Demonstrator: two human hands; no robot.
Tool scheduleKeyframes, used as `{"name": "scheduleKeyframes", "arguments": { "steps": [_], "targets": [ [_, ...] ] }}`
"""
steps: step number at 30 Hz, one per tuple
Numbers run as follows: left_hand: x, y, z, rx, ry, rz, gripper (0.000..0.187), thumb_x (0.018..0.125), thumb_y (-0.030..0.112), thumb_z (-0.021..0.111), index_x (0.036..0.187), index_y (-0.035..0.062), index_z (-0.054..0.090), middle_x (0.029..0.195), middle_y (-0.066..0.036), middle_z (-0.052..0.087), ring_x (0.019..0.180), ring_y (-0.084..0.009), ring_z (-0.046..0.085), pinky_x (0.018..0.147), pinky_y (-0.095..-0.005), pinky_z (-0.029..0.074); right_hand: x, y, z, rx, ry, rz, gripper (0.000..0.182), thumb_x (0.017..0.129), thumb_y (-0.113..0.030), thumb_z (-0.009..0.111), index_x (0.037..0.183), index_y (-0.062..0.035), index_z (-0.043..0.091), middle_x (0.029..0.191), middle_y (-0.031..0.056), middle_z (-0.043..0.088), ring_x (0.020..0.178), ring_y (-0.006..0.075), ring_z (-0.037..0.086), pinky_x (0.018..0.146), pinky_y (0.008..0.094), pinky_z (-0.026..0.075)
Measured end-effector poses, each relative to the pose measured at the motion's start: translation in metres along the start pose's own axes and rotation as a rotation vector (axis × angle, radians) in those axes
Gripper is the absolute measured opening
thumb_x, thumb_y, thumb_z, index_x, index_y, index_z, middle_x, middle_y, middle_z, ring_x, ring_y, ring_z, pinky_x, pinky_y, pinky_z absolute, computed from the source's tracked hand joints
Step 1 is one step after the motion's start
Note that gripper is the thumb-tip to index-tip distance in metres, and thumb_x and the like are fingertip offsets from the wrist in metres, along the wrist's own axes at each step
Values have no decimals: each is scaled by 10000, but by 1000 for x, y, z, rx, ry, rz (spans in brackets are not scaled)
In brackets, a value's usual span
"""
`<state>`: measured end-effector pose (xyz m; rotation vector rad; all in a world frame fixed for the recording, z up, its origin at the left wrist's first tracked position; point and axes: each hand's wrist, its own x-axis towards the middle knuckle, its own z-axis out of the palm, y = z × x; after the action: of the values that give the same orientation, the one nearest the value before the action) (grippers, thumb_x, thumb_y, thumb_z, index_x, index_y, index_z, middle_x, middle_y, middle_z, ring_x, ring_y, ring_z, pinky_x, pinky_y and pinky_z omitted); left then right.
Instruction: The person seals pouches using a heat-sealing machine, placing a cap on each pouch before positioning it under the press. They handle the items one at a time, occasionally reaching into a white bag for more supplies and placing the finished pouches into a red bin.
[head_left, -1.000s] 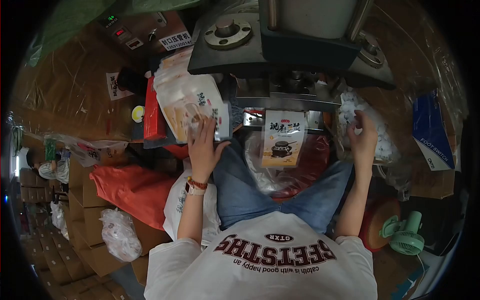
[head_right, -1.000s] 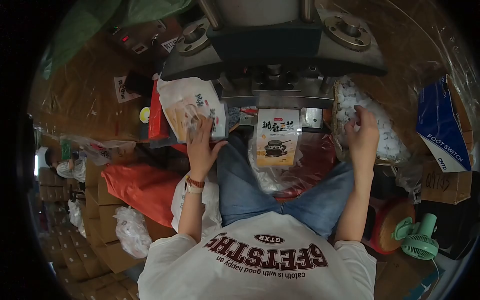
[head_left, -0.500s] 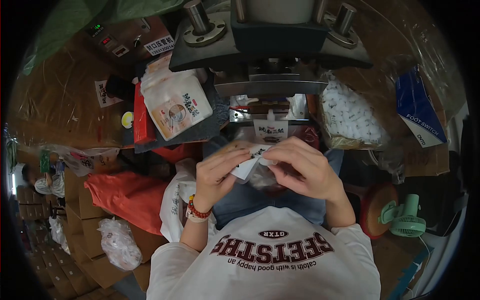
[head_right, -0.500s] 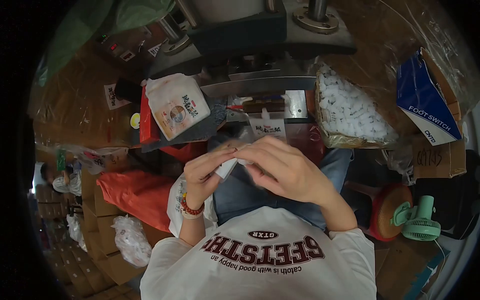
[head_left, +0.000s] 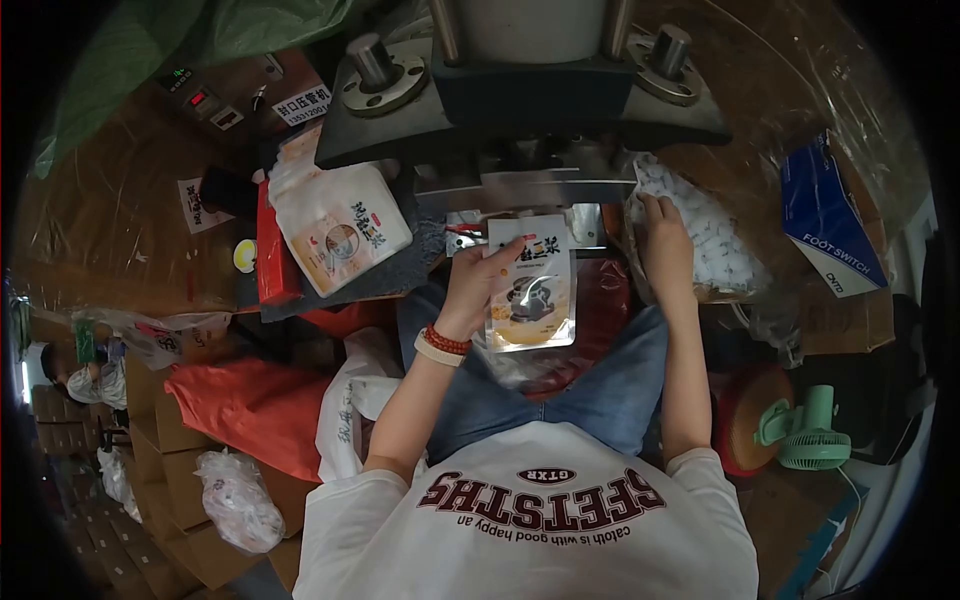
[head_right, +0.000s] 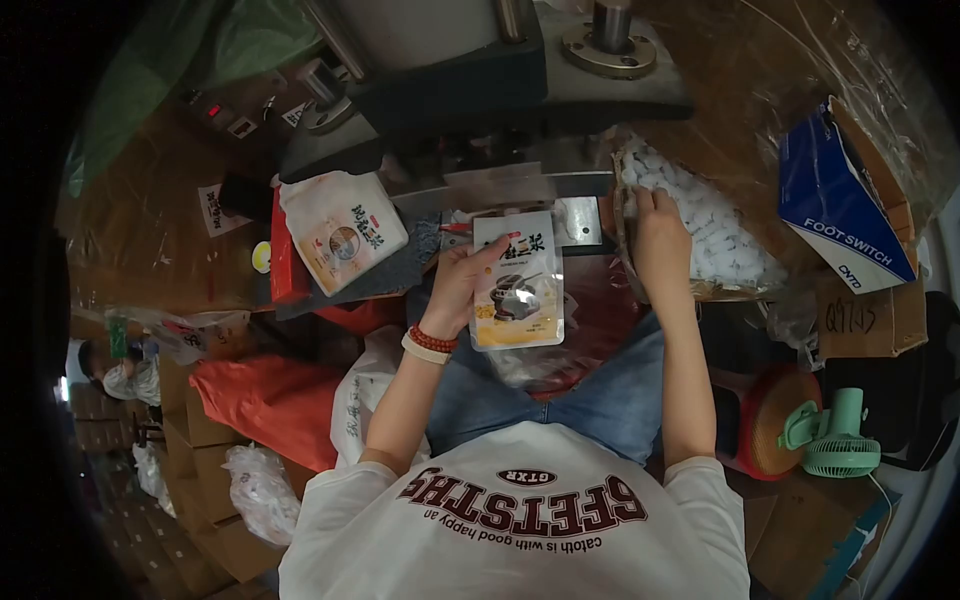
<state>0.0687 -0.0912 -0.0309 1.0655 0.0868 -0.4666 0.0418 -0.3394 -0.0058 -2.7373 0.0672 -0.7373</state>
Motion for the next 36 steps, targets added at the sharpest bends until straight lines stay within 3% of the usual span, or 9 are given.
{"name": "scheduleKeyframes", "arguments": {
  "steps": [5, 7, 9, 14, 18, 24, 28, 30, 36],
  "targets": [
    [1, 7, -23, 243, 1, -53, 394, 838, 285, 711, 1010, -60, 633, 1015, -145, 669, 885, -183, 635, 772, -307, 492, 2, 14, 8, 71, -79, -51, 238, 774, 8, 554, 1006, -2, 609, 972, 168, 595, 921, 370, 550, 746, 441, 480],
    [-8, 24, -39, 1264, 514, 599, 634, 783, 399, 737, 1197, -42, 546, 1214, -189, 582, 1156, -302, 526, 927, -381, 425, 3, 14, -1, 114, -9, -72, 233, 793, 23, 555, 1018, 3, 609, 960, 163, 594, 896, 352, 561, 743, 409, 487],
    [-29, 39, -53, 1987, 860, 685, 849, 717, 490, 751, 1345, 18, 428, 1337, -189, 489, 1335, -376, 325, 1031, -416, 331, 1, 10, -12, 154, 53, -85, 228, 811, 37, 556, 1031, 9, 608, 947, 157, 593, 872, 333, 573, 740, 377, 493],
    [-63, 16, -114, 1720, 408, 741, 497, 764, 88, 659, 1252, 104, 566, 1206, -93, 608, 1133, -293, 564, 945, -371, 445, -11, -29, -29, 935, 49, 43, 244, 875, 23, 578, 1118, 10, 587, 954, 75, 598, 829, 126, 583, 753, 227, 467],
    [-84, 26, -81, 1314, 416, 508, 354, 731, -1, 610, 1070, 77, 672, 1075, -96, 668, 1019, -289, 625, 876, -339, 483, -20, -82, -40, 1322, -203, 27, 295, 799, 38, 678, 1079, 18, 586, 1009, 69, 642, 876, 116, 625, 755, 225, 493],
    [-98, 24, -33, 1174, 296, 943, 292, 699, -27, 602, 974, 36, 678, 985, -96, 683, 963, -277, 641, 840, -359, 496, -33, -111, -28, 1559, -350, -18, 213, 827, -12, 676, 1022, 13, 592, 1004, 84, 658, 886, 128, 637, 773, 261, 513],
    [-104, 25, -18, 1267, 308, 1065, 324, 662, -45, 609, 968, 42, 673, 979, -79, 682, 948, -280, 639, 824, -361, 504, -33, -105, -32, 1515, -381, 65, 247, 804, 52, 658, 1031, 16, 568, 1031, 123, 621, 937, 191, 631, 765, 313, 531],
    [-105, 27, -14, 1301, 310, 1092, 334, 653, -48, 613, 968, 45, 673, 983, -76, 682, 947, -281, 638, 823, -357, 505, -26, -102, -30, 744, -58, -499, 296, 738, 34, 706, 1014, 15, 602, 988, 121, 630, 868, 222, 636, 726, 312, 519],
    [-109, 35, 0, 1464, 183, 1112, 353, 658, -59, 610, 988, 45, 680, 965, -74, 686, 889, -256, 654, 772, -313, 527, -27, -107, -48, 667, -162, -683, 360, 713, -65, 738, 1048, 7, 630, 965, 112, 647, 836, 262, 606, 723, 335, 498]
  ]
}}
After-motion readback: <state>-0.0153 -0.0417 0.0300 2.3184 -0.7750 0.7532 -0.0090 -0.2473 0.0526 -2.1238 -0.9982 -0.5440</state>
